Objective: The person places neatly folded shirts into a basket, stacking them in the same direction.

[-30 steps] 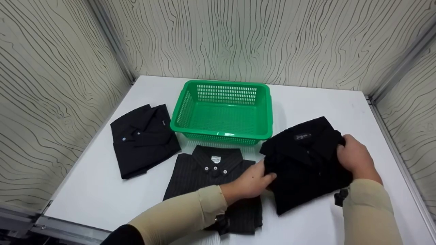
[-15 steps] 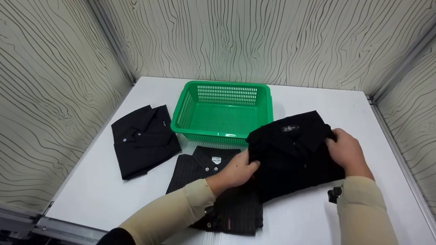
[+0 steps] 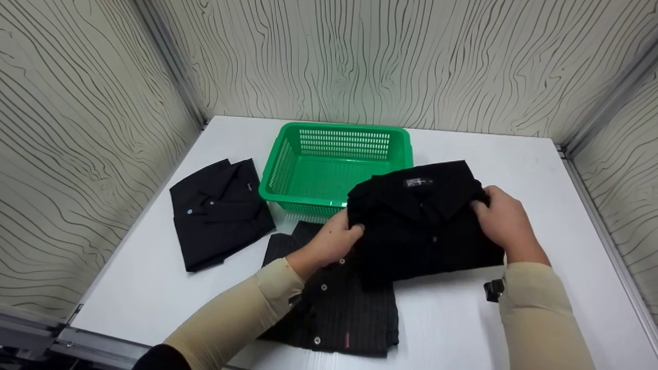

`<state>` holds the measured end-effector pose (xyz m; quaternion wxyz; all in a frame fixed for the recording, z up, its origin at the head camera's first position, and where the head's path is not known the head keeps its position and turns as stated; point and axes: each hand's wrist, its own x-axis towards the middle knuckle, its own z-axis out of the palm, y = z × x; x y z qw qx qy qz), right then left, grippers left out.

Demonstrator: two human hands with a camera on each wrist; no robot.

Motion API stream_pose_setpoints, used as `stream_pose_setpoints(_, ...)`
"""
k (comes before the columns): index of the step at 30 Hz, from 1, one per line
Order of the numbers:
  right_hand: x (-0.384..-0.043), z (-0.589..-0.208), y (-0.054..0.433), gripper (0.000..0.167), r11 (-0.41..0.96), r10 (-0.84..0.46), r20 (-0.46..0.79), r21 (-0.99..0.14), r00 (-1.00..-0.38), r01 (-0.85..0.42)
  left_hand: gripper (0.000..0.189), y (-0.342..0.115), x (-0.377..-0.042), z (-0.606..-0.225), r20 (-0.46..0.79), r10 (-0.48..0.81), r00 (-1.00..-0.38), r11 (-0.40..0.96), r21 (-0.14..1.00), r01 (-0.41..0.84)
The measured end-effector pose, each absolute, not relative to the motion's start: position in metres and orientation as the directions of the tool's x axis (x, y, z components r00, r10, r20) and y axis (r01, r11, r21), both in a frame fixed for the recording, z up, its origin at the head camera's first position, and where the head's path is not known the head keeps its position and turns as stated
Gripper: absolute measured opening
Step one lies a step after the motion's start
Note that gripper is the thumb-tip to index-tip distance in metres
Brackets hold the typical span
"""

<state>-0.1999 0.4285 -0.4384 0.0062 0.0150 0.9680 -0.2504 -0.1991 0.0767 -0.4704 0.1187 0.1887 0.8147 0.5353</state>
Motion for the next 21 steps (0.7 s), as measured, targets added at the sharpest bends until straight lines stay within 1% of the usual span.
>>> stream_pose_setpoints(4, -0.2, -0.437, 0.42, 0.048, 0.867, 0.023, -0.036, -0.497, -0.999, 0.038, 0.051, 0.064, -0.205, -0.468, -0.001, 0.443, -0.897, 0.336, 0.927, 0.165)
stream_pose_setpoints(8, -0.2, -0.437, 0.413, 0.048, 0.859, 0.023, -0.039, -0.511, -0.999, 0.039, 0.05, 0.055, -0.211, -0.467, 0.01, 0.423, -0.906, 0.297, 0.943, 0.149)
stream_pose_setpoints(16, -0.201, -0.441, 0.401, 0.048, 0.846, 0.013, -0.007, -0.533, -1.0, 0.014, 0.044, 0.043, -0.216, -0.468, -0.054, 0.327, -0.944, 0.167, 0.986, 0.001)
stream_pose_setpoints(18, -0.201, -0.441, 0.4, 0.05, 0.841, 0.006, -0.012, -0.542, -1.0, 0.012, 0.047, 0.041, -0.217, -0.468, -0.056, 0.33, -0.942, 0.139, 0.99, -0.01)
stream_pose_setpoints(21, -0.201, -0.44, 0.4, 0.054, 0.83, -0.004, -0.033, -0.557, -0.999, 0.015, 0.056, 0.04, -0.217, -0.468, -0.059, 0.348, -0.936, 0.138, 0.99, -0.011)
